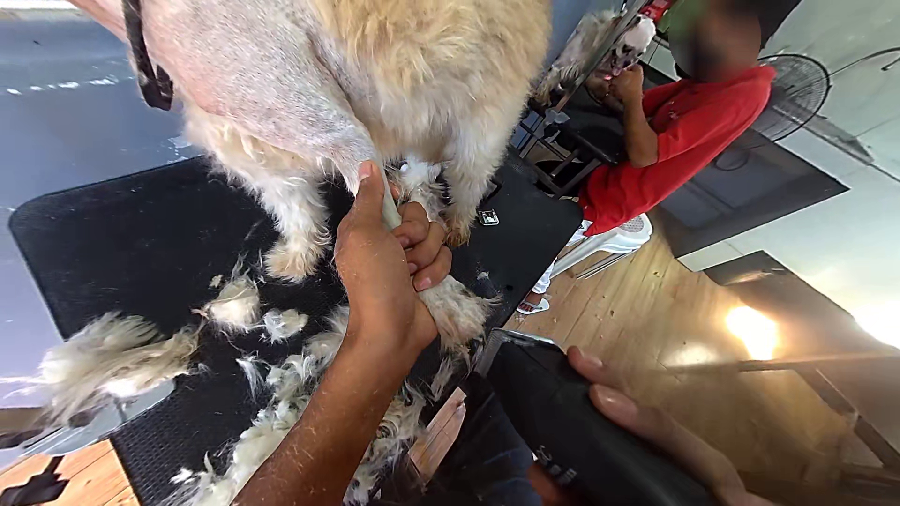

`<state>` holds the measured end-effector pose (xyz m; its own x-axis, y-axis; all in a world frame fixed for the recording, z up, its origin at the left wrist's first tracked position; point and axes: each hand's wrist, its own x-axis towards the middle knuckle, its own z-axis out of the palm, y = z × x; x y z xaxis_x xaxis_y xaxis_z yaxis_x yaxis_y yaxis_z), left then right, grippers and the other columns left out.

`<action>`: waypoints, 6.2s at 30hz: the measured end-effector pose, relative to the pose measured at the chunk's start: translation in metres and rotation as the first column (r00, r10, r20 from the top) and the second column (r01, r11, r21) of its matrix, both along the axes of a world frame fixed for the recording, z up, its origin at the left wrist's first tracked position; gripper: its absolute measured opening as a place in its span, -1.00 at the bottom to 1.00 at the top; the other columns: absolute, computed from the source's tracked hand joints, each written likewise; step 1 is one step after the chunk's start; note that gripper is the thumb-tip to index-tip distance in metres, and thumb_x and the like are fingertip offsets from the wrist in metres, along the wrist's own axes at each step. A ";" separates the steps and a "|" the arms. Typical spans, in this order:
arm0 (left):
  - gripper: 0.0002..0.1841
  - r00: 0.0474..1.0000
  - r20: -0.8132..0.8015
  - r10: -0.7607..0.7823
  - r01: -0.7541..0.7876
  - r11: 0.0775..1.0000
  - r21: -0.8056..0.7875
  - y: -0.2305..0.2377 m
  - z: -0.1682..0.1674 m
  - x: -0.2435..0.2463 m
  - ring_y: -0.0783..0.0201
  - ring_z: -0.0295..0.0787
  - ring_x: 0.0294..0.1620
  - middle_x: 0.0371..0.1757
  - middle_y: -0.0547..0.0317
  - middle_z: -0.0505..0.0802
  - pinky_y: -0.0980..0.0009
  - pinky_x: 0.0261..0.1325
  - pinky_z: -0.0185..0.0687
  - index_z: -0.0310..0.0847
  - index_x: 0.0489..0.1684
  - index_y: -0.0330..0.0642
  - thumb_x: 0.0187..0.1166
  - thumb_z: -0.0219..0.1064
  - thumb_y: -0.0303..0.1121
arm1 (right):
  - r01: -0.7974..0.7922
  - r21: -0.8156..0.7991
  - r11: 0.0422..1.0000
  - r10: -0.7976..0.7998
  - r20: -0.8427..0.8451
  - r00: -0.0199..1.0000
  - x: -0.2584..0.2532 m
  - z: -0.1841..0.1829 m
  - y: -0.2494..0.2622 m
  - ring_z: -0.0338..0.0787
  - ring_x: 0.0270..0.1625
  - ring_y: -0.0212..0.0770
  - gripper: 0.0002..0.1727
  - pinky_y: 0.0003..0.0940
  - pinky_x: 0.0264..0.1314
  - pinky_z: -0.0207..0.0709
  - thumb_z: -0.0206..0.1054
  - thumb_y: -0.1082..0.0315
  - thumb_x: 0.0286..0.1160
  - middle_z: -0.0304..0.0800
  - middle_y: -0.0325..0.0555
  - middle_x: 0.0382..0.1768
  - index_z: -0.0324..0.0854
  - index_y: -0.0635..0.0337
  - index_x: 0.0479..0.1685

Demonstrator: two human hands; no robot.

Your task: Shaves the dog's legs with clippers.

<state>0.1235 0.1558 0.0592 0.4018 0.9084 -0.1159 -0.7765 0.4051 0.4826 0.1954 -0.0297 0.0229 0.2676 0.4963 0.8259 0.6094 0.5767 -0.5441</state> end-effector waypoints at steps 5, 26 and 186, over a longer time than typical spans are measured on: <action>-0.52 1.000 0.008 0.000 0.000 1.000 0.003 -0.002 0.002 -0.001 0.60 0.01 -0.93 -0.81 0.49 0.20 0.72 -0.87 0.00 0.36 -0.36 0.04 0.89 -0.24 0.10 | 0.009 0.010 1.000 -0.009 0.018 1.000 -0.003 -0.006 0.004 0.73 0.48 -0.01 -0.31 -0.07 0.51 0.71 0.63 0.46 0.27 0.77 -0.23 0.38 0.47 -0.11 0.45; -0.51 0.998 0.035 -0.052 0.051 0.998 0.029 -0.009 0.006 -0.004 0.60 0.02 -0.93 -0.81 0.50 0.19 0.72 -0.87 0.00 0.36 -0.36 0.04 0.89 -0.27 0.10 | -0.203 0.026 0.979 0.186 -0.526 0.830 -0.005 0.002 0.009 0.84 0.31 0.13 -0.40 0.03 0.38 0.75 0.68 0.41 0.22 0.86 0.12 0.18 0.55 0.07 0.30; -0.50 0.994 0.009 -0.111 0.108 0.982 0.157 -0.025 0.002 -0.002 0.57 -0.02 -0.93 -0.78 0.42 0.17 0.70 -0.88 0.02 0.35 -0.27 -0.01 0.90 -0.33 0.10 | 0.354 0.038 0.934 -0.310 -0.403 0.861 -0.016 -0.003 0.014 0.91 -0.07 -0.27 -0.62 -0.20 0.19 0.85 0.68 0.31 0.29 0.82 -0.24 -0.21 0.60 0.12 -0.01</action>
<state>0.1215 0.1308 0.0617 0.5009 0.8649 0.0316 -0.7405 0.4094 0.5329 0.1793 -0.0161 0.0201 0.7072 0.2355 0.6666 0.5311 0.4454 -0.7208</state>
